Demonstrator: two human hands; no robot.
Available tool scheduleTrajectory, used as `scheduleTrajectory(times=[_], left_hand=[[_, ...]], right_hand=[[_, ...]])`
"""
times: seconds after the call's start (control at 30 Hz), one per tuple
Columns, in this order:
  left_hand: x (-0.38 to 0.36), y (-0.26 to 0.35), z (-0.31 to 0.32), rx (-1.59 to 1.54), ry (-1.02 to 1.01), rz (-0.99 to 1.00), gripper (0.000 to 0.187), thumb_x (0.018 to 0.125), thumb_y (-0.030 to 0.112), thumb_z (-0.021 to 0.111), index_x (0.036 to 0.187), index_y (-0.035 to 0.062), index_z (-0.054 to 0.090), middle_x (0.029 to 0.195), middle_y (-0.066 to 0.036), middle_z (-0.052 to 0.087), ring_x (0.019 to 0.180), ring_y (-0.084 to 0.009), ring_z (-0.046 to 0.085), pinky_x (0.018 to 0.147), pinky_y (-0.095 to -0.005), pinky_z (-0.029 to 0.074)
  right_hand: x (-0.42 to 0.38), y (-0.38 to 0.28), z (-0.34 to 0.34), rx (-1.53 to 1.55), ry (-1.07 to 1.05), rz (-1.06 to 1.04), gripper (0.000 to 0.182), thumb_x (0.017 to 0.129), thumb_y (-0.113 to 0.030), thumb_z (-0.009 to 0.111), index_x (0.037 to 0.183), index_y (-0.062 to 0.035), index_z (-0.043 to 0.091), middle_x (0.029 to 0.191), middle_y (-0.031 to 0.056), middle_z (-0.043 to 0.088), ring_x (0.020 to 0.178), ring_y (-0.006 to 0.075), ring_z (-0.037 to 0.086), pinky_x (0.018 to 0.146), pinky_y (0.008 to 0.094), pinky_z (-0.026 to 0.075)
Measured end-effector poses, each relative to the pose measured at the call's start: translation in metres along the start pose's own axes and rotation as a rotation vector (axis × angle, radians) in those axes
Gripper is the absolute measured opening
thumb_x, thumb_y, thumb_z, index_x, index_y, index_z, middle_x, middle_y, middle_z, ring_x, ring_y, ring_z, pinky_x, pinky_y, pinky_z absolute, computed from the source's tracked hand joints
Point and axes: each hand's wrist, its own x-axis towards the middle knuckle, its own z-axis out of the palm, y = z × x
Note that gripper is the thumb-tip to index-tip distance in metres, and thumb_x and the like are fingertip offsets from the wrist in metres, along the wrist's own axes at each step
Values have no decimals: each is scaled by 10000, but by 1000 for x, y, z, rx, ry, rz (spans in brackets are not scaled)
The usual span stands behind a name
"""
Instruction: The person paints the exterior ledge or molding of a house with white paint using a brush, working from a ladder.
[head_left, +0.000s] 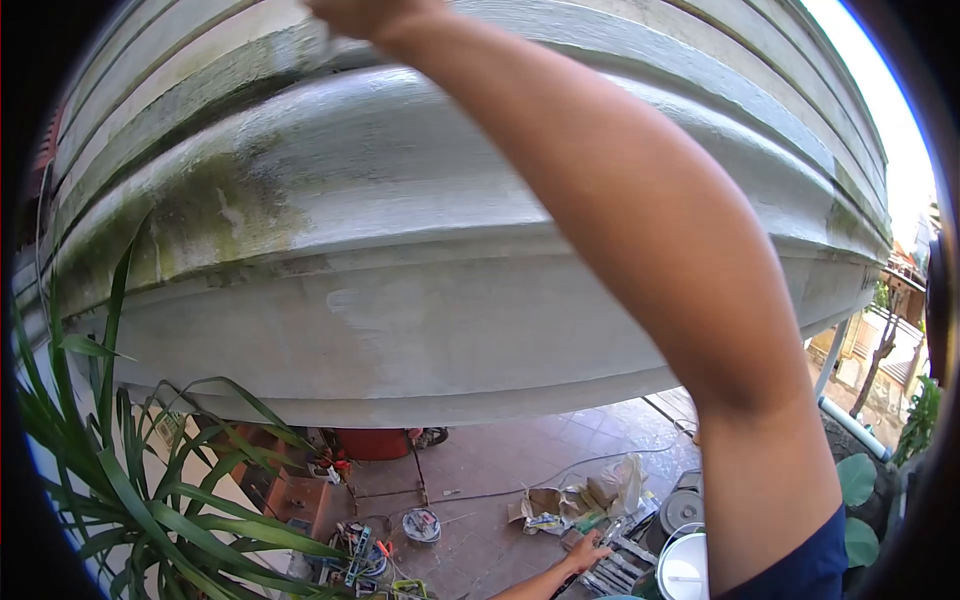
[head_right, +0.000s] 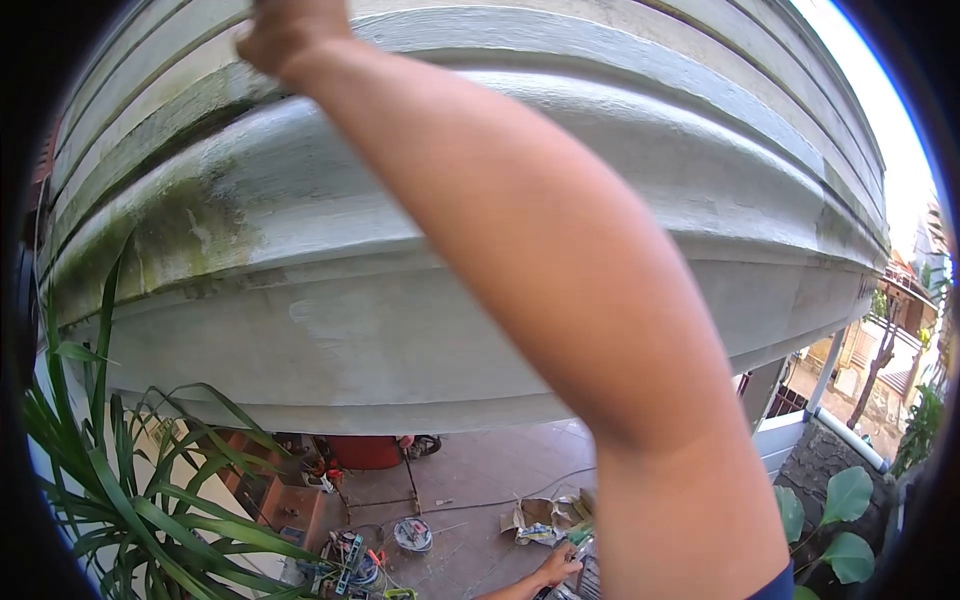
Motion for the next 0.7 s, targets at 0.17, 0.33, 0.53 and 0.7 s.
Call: scheduleTrajectory(times=[0.17,0.33,0.53,0.7], left_hand=[[4,1,-1,81,53,77,613,755,380,728,1184,3,505,1133,-250,613,1058,-361,604,893,-414,456],[5,-8,4,22,21,44,632,763,409,704,1185,-7,487,1147,-271,601,1078,-396,591,908,-429,452],[2,2,4,31,29,38,632,754,370,721,1202,-20,504,1151,-244,605,1080,-342,589,925,-402,450],[7,-1,3,66,14,14,729,758,408,707,1285,-41,476,1224,-270,584,1126,-383,577,941,-405,446]], right_hand=[[-24,59,-167,-100,-20,198,130,809,-122,628,859,-7,662,776,185,663,691,303,665,626,357,561],[-46,92,-319,-516,-201,320,200,878,-231,642,976,-60,677,839,62,688,715,132,670,586,265,589],[-67,81,-279,-1016,-229,36,127,832,-129,609,866,-24,673,682,147,679,591,221,672,622,353,576],[-64,-5,-127,-513,-325,-340,31,782,-43,629,795,-17,638,659,166,636,563,281,639,551,352,535]])
